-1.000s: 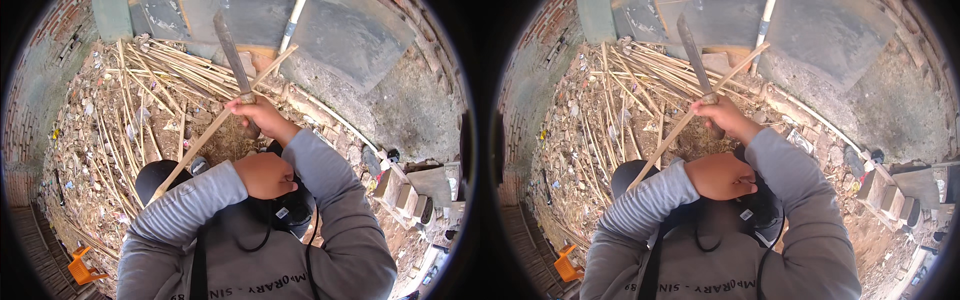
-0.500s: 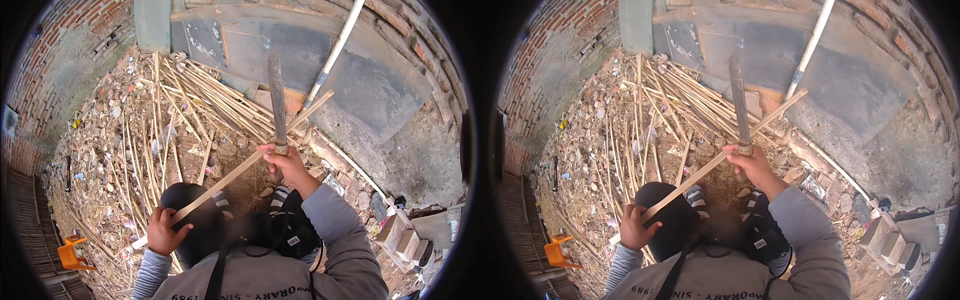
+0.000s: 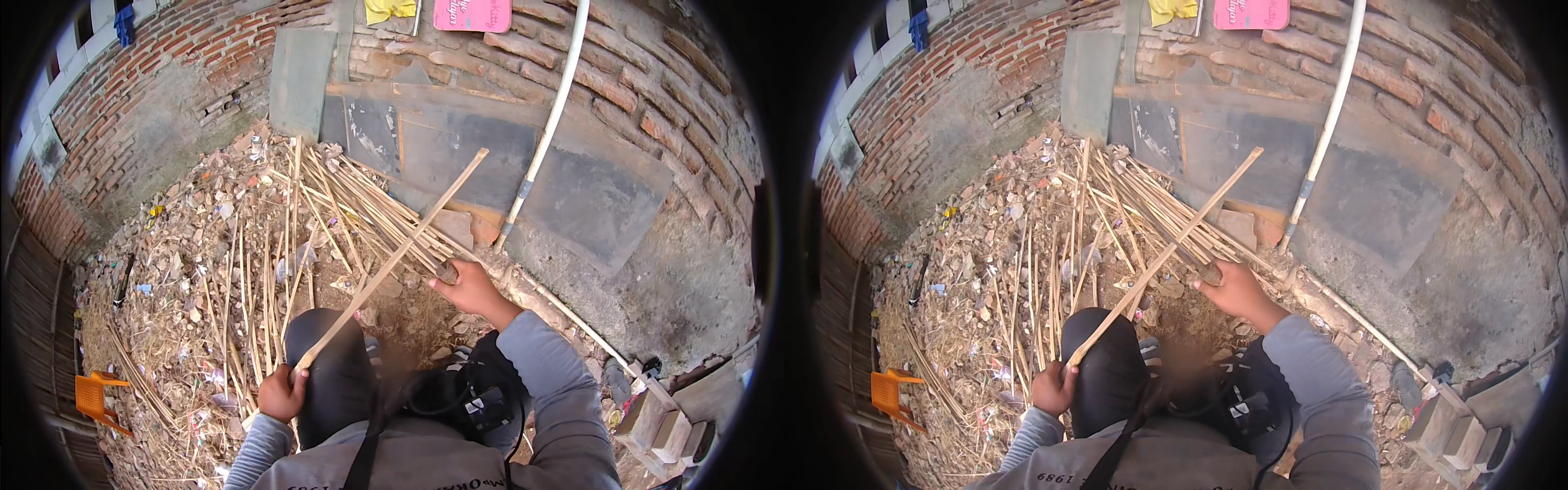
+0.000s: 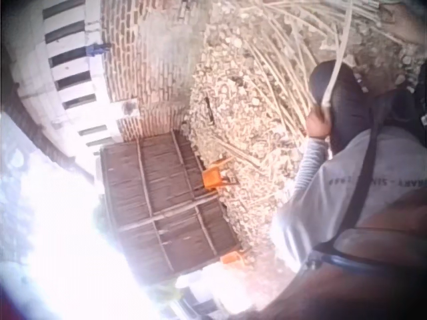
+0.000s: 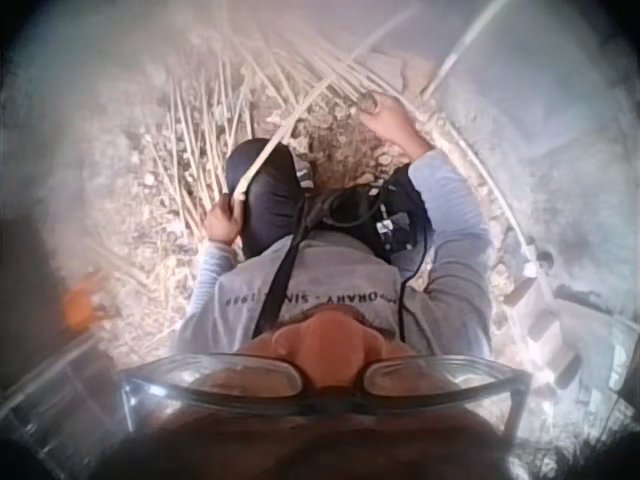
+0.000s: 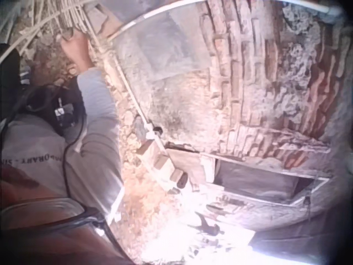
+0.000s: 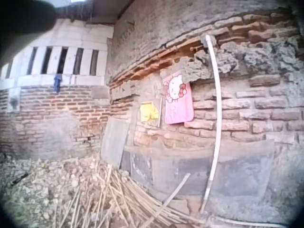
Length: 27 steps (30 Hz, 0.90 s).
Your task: The person scrapes a thin strip of bamboo using a knife while sitting among a pile of bamboo sticks.
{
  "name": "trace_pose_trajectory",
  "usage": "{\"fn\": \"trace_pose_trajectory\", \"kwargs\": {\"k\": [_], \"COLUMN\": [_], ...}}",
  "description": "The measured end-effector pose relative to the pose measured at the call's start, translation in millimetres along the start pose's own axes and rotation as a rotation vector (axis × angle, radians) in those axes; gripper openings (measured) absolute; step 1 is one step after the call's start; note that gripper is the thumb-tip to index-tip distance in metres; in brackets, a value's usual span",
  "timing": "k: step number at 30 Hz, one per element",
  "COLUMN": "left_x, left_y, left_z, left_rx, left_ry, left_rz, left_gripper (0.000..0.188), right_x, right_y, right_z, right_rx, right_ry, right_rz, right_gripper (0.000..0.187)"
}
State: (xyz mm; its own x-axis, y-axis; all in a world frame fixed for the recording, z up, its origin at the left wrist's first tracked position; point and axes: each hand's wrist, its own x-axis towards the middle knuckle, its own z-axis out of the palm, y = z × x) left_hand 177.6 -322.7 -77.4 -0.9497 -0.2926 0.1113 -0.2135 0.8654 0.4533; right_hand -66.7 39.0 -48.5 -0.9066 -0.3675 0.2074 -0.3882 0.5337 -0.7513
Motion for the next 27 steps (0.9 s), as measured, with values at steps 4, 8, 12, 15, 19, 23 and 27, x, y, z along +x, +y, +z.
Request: {"fn": "trace_pose_trajectory", "kwargs": {"k": [4,8,12,15,19,23,27], "left_x": [9,10,16,13,12,20,13], "left_y": [13,15,4,0,13,9,-18], "left_z": [-1,2,10,10,4,4,17], "left_rx": [0.045,0.081,0.047,0.049,0.003,0.015,0.02], "left_ry": [0.015,0.03,0.051,0.046,0.04,0.031,0.072], "left_rz": [-0.015,-0.034,-0.011,-0.042,-0.033,0.026,0.062], "left_gripper": [0.044,0.045,0.046,0.047,0.044,0.046,0.047], "right_x": [31,44,30,11,-1,23,43], "right_y": [-8,5,28,29,25,18,42], "right_z": [-3,26,52,46,24,-2,1], "right_rx": [-0.259,-0.161,0.004,-0.03,-0.138,-0.391,-0.336], "right_ry": [-0.209,-0.156,-0.005,-0.054,-0.151,-0.22,-0.23], "right_rz": [-0.084,-0.005,0.011,0.089,0.007,-0.127,-0.031], "right_gripper": [0.048,0.05,0.045,0.039,0.039,0.041,0.037]}}
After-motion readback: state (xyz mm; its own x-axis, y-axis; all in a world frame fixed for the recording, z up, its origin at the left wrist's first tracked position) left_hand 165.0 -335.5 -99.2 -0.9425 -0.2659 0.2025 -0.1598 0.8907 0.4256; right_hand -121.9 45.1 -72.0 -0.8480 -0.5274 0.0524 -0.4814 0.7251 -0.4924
